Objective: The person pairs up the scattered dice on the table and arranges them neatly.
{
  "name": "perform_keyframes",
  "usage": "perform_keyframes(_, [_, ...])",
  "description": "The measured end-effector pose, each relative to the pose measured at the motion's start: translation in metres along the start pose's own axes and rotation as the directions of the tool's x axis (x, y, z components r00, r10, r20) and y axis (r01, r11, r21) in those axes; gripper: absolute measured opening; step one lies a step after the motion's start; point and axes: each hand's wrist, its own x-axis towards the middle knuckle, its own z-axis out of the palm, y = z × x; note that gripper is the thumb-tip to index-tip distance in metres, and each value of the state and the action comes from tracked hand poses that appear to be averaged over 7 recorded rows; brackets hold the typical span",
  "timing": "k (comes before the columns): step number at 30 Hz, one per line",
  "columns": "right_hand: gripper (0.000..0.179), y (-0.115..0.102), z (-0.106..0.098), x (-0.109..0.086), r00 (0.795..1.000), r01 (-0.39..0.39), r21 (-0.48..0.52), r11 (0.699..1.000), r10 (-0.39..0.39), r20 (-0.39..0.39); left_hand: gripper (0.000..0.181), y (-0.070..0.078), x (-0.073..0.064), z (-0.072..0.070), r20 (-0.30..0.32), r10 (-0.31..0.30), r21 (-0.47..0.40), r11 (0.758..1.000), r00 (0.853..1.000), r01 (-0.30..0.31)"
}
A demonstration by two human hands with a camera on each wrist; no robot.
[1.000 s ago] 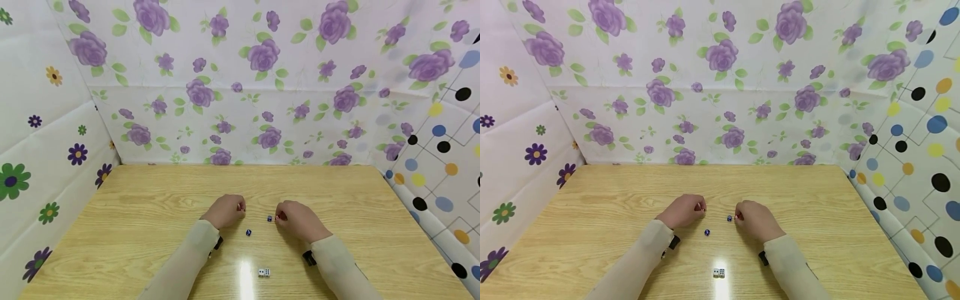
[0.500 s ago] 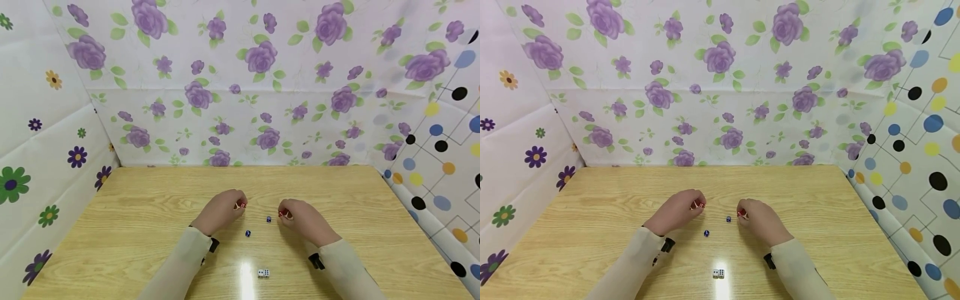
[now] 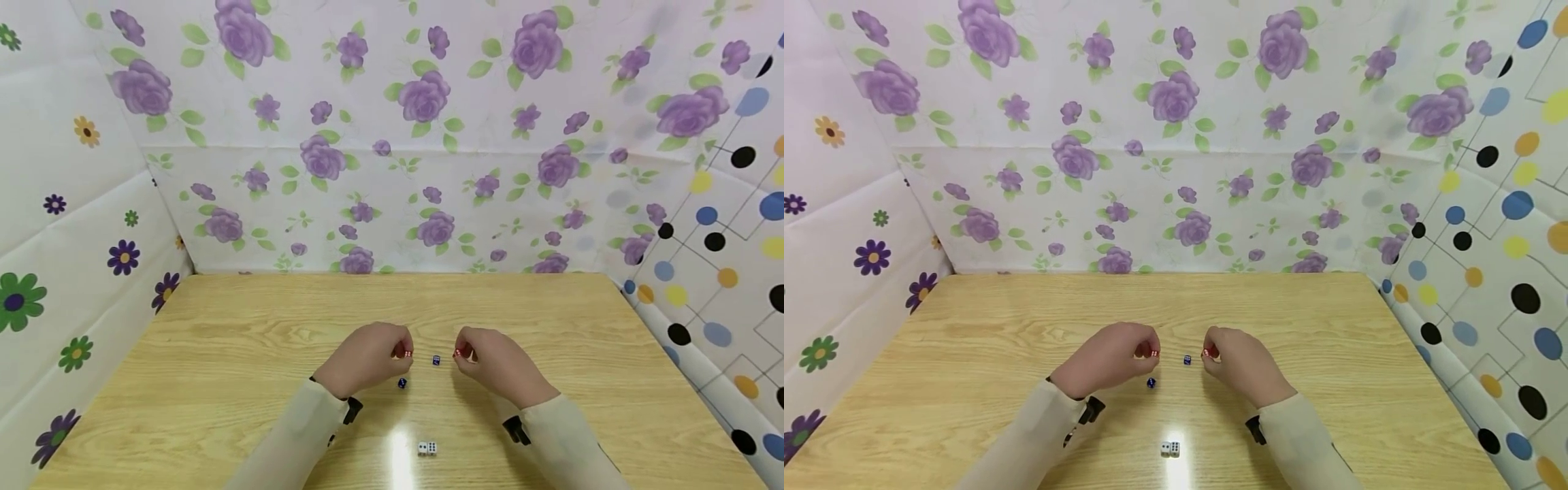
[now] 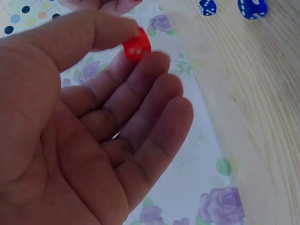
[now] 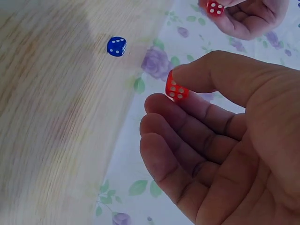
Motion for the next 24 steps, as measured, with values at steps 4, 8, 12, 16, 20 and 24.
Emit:
perform_keyframes(4, [0.009, -0.003, 0.0, 0.0, 1.0, 0.002, -0.009, 1.0, -0.002, 0.024, 0.007, 0.001, -0.002, 0.001, 0.017, -0.003, 0.002, 1.0, 1.0, 0.003])
perform_keyframes(8, [0.01, -0.004, 0.002, 0.001, 0.999, 0.021, -0.016, 1.0, -0.021, 0.04, 0.007, 0.002, -0.003, 0.003, 0.025, 0.008, 0.017, 1.0, 1.0, -0.009])
perform_keyframes(12, [0.01, -0.004, 0.004, 0.001, 0.998, 0.048, -0.04, 0.998, -0.047, 0.04, 0.004, 0.004, -0.002, 0.005, 0.044, 0.026, 0.022, 0.999, 0.999, -0.027])
perform_keyframes(16, [0.012, -0.004, 0.006, 0.0, 0.995, 0.09, -0.044, 0.995, -0.088, 0.045, 0.009, 0.006, -0.002, 0.006, 0.085, 0.029, 0.021, 0.999, 0.996, -0.031])
perform_keyframes(20, [0.012, -0.005, 0.007, -0.002, 0.991, 0.124, -0.06, 0.991, -0.12, 0.064, 0.012, 0.007, -0.002, 0.01, 0.12, 0.022, 0.038, 0.999, 0.993, -0.027])
perform_keyframes(24, [0.013, -0.007, 0.008, -0.003, 0.99, 0.121, -0.086, 0.989, -0.113, 0.087, 0.012, 0.009, -0.002, 0.012, 0.149, 0.023, 0.059, 0.998, 0.989, -0.032])
